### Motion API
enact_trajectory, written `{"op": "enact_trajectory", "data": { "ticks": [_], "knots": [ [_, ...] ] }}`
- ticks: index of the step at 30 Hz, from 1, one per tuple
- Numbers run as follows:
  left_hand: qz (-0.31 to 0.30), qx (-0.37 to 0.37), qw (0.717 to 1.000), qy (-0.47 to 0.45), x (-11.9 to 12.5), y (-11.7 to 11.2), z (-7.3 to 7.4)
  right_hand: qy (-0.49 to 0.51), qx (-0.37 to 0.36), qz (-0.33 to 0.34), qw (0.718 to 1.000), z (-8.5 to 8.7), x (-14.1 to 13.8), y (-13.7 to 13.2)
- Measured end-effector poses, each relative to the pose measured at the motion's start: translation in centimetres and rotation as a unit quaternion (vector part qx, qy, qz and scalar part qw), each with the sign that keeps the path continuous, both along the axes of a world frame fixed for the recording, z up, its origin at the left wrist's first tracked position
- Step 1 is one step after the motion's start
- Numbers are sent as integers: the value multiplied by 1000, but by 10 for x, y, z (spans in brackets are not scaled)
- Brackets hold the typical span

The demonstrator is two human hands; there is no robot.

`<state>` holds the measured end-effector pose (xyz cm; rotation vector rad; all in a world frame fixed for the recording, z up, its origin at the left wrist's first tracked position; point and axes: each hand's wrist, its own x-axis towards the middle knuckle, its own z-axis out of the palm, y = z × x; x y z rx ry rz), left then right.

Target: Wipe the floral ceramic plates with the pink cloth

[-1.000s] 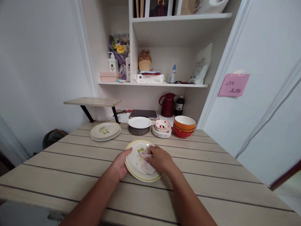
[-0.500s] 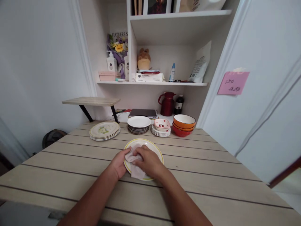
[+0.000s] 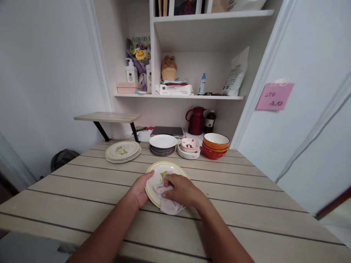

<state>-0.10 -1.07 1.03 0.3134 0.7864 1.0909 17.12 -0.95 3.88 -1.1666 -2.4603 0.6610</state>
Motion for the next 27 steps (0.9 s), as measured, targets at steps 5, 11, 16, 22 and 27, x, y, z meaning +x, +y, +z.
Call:
{"op": "enact_trajectory", "data": {
  "ticks": [5,11,16,22,27],
  "knots": [
    [11,0,1000,10,-1,2,0,45,21,8,999,-4,-21,-7],
    [10,8,1000,9,1,3,-1,26,51,-106,993,-10,-20,4],
    [4,9,1000,-4,1,2,-3,-19,42,-162,986,-9,1,17],
    [1,3,1000,-9,0,1,-4,-59,8,-90,994,1,15,6],
    [4,6,1000,-16,0,3,-4,-8,7,-5,1000,4,-7,-8]
  ]
}}
